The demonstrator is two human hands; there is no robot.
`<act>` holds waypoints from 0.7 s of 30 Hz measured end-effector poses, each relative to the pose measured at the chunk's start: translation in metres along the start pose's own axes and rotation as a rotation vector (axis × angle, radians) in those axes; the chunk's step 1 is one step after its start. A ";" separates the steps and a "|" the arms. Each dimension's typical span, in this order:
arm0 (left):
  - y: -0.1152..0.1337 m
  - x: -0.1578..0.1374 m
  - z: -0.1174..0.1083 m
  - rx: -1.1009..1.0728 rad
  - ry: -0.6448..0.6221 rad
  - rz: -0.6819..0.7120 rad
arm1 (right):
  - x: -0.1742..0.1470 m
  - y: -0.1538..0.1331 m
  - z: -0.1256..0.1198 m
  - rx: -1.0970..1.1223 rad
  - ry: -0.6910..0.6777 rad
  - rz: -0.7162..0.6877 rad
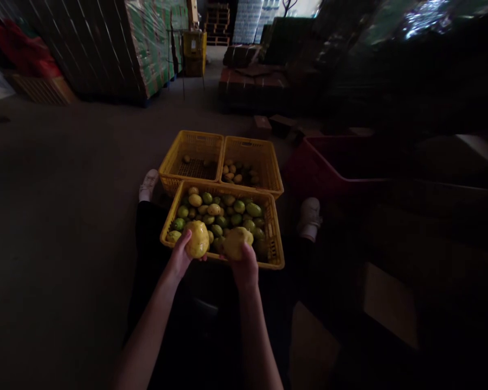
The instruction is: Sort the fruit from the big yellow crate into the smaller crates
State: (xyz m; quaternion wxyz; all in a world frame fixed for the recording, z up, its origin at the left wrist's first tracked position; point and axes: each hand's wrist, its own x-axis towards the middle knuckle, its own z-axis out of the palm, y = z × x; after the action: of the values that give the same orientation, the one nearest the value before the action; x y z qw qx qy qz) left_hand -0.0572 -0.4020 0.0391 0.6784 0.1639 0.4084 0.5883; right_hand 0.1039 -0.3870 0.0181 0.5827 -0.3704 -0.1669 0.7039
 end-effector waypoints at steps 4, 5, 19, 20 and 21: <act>0.001 0.001 0.003 -0.069 0.024 0.003 | -0.001 0.000 0.002 0.040 -0.010 -0.020; 0.000 0.001 0.004 -0.095 0.035 -0.008 | -0.001 0.000 0.002 0.060 0.023 -0.034; -0.002 -0.002 0.006 -0.174 -0.066 -0.113 | -0.003 -0.002 0.003 0.085 0.016 -0.026; -0.002 -0.002 0.006 -0.170 -0.062 -0.109 | -0.005 -0.003 0.005 0.075 0.003 -0.032; -0.003 -0.001 0.006 -0.162 -0.063 -0.106 | -0.006 -0.003 0.006 0.060 -0.017 -0.044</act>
State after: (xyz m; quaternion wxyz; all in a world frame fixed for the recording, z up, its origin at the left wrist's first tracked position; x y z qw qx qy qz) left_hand -0.0509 -0.4023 0.0414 0.7321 0.1052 0.3458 0.5773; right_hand 0.1023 -0.3911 0.0261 0.6073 -0.3432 -0.1587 0.6987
